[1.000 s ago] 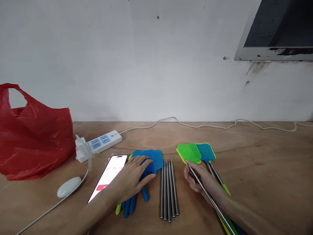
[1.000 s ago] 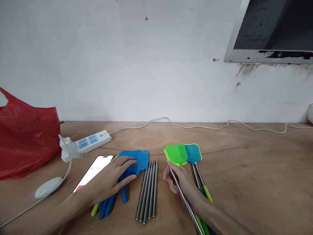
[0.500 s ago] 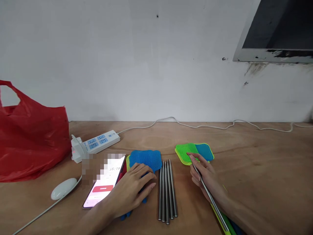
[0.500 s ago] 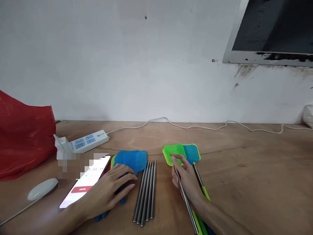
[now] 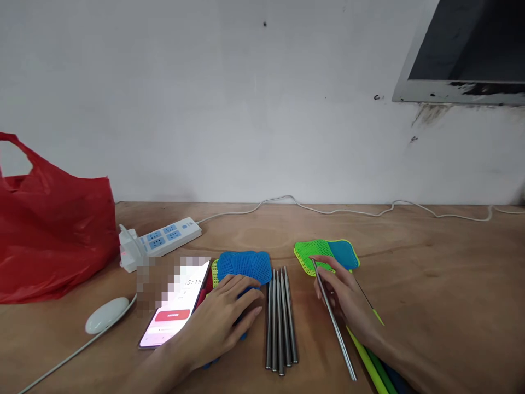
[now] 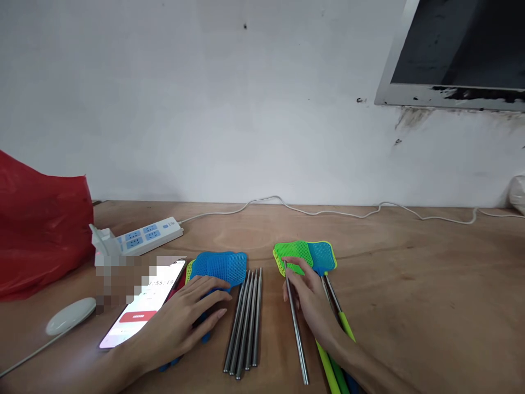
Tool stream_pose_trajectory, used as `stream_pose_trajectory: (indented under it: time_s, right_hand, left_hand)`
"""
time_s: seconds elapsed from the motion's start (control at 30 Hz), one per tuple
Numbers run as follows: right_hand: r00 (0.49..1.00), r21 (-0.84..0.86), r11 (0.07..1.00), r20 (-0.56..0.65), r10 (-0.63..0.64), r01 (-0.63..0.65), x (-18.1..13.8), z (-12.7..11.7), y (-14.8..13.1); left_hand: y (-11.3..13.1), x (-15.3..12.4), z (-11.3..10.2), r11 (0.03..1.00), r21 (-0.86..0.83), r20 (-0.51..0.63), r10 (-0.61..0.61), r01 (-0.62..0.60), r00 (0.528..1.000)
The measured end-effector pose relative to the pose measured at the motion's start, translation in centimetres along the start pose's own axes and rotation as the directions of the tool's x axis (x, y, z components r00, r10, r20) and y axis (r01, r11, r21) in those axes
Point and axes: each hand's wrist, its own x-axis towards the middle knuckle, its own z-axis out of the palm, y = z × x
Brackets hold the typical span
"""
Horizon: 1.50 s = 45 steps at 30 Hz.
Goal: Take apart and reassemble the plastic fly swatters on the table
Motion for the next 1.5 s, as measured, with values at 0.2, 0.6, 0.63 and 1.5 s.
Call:
stream_pose_trajectory:
  time_s: [0.2, 0.6, 0.63, 1.5]
  right_hand:
    - [0.964, -0.378, 0.888, 0.151, -0.219, 0.261, 0.4, -0.3, 1.0]
    - [0.868, -0.737, 0.458, 0.431, -0.249, 0.497, -0.7, -0.1, 0.5]
    - [0.864, -0.735, 0.454, 0.444, -0.238, 0.503, -0.9, 0.0, 0.5]
    - [0.96, -0.976, -0.2, 0.137, -0.243, 0.089, 0.3, -1.9, -0.2]
  left_hand:
    - [0.4, 0.0, -0.2, 0.999, -0.021, 0.018, 0.038, -0.038, 0.999]
    - [1.0, -0.1, 0.0, 0.993, -0.054, 0.089, 0.11, -0.105, 0.99]
    - [1.0, -0.1, 0.1, 0.993, -0.058, 0.095, 0.112, -0.107, 0.989]
    - [1.1, -0.2, 0.2, 0.994, -0.052, 0.096, 0.103, -0.098, 0.99]
